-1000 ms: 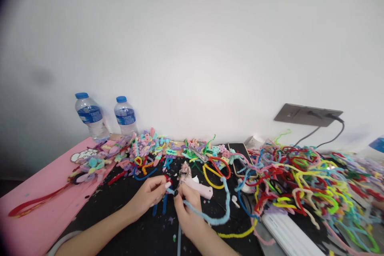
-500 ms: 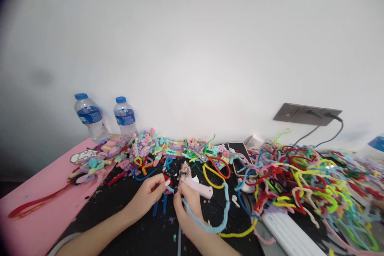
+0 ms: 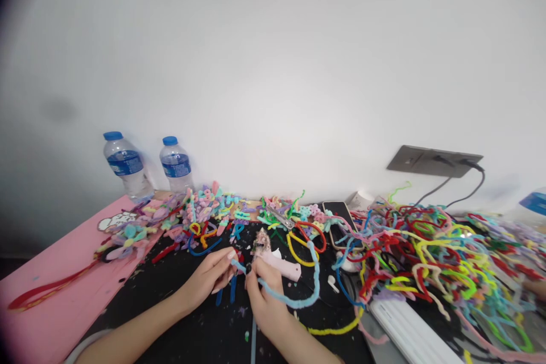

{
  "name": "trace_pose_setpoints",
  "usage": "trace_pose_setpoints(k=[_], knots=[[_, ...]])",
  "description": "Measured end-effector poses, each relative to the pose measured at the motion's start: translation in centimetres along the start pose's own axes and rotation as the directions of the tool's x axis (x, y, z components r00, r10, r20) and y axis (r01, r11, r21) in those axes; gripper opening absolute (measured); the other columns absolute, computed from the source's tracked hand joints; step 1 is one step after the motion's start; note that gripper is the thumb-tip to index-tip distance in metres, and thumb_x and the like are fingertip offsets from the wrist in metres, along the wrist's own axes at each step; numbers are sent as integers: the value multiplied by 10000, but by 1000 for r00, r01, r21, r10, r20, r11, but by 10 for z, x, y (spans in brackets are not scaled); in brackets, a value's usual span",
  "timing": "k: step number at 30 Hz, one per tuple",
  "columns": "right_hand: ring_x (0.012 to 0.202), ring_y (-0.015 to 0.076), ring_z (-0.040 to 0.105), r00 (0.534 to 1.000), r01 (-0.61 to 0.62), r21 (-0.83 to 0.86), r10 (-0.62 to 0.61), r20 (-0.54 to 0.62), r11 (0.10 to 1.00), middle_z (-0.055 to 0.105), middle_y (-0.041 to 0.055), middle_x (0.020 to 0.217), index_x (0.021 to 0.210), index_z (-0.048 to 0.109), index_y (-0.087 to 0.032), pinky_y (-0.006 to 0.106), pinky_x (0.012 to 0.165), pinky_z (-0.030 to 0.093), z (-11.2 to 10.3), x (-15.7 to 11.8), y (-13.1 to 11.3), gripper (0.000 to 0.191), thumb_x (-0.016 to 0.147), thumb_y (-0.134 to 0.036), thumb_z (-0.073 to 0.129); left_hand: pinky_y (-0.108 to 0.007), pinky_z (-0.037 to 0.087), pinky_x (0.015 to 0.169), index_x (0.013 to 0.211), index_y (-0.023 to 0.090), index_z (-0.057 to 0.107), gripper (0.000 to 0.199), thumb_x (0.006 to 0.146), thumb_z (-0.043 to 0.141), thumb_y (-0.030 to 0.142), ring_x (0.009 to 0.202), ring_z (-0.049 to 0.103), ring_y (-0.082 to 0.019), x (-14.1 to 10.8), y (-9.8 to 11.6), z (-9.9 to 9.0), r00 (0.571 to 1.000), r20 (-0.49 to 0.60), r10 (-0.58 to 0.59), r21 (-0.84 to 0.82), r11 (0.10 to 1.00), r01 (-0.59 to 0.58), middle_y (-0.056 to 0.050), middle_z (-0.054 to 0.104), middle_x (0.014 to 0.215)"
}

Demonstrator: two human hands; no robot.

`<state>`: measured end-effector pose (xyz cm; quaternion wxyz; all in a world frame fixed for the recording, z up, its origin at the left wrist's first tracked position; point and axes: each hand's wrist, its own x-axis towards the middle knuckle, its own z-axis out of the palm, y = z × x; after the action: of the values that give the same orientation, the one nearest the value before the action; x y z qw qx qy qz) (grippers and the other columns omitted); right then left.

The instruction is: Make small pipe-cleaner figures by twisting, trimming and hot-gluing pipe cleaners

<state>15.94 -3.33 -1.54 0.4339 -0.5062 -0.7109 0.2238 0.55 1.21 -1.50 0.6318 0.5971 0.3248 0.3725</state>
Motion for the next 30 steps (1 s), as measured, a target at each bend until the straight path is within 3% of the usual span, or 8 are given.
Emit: trace_pose_setpoints(k=[6, 22, 30], knots=[[570, 118, 402, 999, -14, 20, 13, 52, 1000, 404, -32, 595, 638, 345, -202, 236, 554, 307, 2, -4, 2, 261, 898, -214, 333, -171, 134, 327, 655, 150, 454, 374, 860, 444, 462, 320, 238, -15, 2, -1, -1, 999, 42, -19, -60, 998, 21, 82, 379, 486], [557, 113, 381, 997, 37, 22, -39, 71, 999, 371, -38, 591, 634, 319, -207, 240, 542, 294, 0, -5, 0, 266, 899, -196, 313, -169, 139, 341, 616, 164, 423, 374, 815, 516, 467, 345, 211, -22, 1, -4, 0, 999, 26, -48, -83, 995, 50, 97, 332, 468], [537, 108, 382, 997, 40, 22, -41, 62, 999, 365, -45, 572, 621, 336, -205, 234, 519, 287, 0, -4, 0, 267, 887, -182, 343, -174, 188, 385, 594, 169, 398, 363, 821, 533, 418, 400, 248, -44, -2, -2, 0, 1000, -19, 19, 56, 998, -18, 96, 298, 469]])
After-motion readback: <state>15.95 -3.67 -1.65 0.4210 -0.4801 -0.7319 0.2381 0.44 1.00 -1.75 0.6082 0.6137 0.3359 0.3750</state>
